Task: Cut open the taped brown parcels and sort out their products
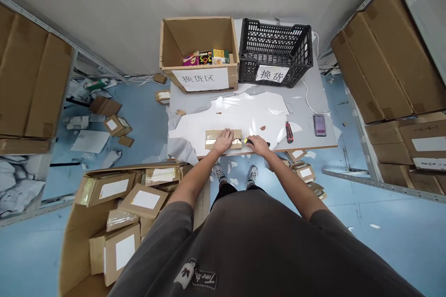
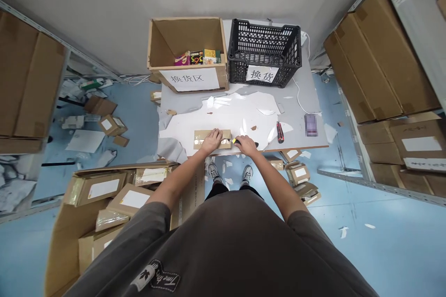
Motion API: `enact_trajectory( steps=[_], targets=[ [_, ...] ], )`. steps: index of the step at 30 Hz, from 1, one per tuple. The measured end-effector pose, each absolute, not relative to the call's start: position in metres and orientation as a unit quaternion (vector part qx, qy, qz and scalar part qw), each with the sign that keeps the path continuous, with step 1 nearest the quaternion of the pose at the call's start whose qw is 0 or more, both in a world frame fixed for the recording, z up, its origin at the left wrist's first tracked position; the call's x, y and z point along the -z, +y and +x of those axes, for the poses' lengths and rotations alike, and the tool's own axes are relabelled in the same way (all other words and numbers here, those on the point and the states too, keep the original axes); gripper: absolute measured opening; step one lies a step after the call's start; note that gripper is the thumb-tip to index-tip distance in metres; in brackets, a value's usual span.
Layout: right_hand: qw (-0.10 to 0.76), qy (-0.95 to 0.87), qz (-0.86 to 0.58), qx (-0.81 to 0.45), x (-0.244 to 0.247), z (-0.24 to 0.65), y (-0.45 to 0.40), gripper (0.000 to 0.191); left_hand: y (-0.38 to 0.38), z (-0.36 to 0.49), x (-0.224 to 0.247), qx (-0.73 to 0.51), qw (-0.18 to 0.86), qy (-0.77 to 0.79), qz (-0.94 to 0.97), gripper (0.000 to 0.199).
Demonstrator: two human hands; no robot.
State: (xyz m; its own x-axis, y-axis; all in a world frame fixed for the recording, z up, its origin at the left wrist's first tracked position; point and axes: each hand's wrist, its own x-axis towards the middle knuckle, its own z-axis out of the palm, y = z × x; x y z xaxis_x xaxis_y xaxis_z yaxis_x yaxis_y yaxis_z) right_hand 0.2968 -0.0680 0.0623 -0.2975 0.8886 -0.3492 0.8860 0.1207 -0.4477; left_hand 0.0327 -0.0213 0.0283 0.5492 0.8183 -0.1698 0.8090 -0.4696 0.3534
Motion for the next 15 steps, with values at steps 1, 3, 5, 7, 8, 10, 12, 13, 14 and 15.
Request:
enact_trajectory(
  steps=[1, 3, 5, 7, 8, 10, 12, 13, 14, 15],
  targets=[
    [0.000, -0.756, -0.588, -0.289, -0.062, 0.299, -0.068, 0.030, -0.022, 0.033, -0.027, -0.019, 0.206, 0.475, 0.855, 0.052],
    [-0.003, -0.767, -0.579, -0.277, -0.062, 0.302, -0.066, 0.030, -0.022, 0.033, -0.025, -0.030, 0.213, 0.473, 0.854, 0.051],
    [-0.004, -0.774, -0.572, -0.271, -0.062, 0.304, -0.062, 0.030, -0.022, 0.033, -0.024, -0.036, 0.215, 0.472, 0.854, 0.049],
    [-0.007, -0.781, -0.564, -0.268, -0.060, 0.304, -0.057, 0.030, -0.021, 0.033, -0.023, -0.040, 0.215, 0.470, 0.855, 0.048],
    [-0.009, -0.784, -0.560, -0.268, -0.059, 0.304, -0.055, 0.030, -0.021, 0.033, -0.022, -0.042, 0.214, 0.470, 0.855, 0.048],
    [-0.010, -0.789, -0.552, -0.268, -0.057, 0.302, -0.050, 0.031, -0.022, 0.033, -0.020, -0.046, 0.212, 0.472, 0.855, 0.048],
    [-0.004, -0.789, -0.554, -0.264, -0.054, 0.300, -0.045, 0.032, -0.023, 0.032, -0.018, -0.050, 0.207, 0.473, 0.855, 0.048],
    [0.003, -0.787, -0.559, -0.261, -0.052, 0.299, -0.042, 0.032, -0.024, 0.032, -0.017, -0.052, 0.204, 0.474, 0.855, 0.048],
    [0.010, -0.783, -0.565, -0.259, -0.051, 0.299, -0.039, 0.033, -0.024, 0.032, -0.016, -0.054, 0.201, 0.474, 0.856, 0.047],
    [0.016, -0.779, -0.571, -0.259, -0.051, 0.300, -0.035, 0.033, -0.024, 0.032, -0.015, -0.056, 0.197, 0.473, 0.857, 0.047]
  ],
)
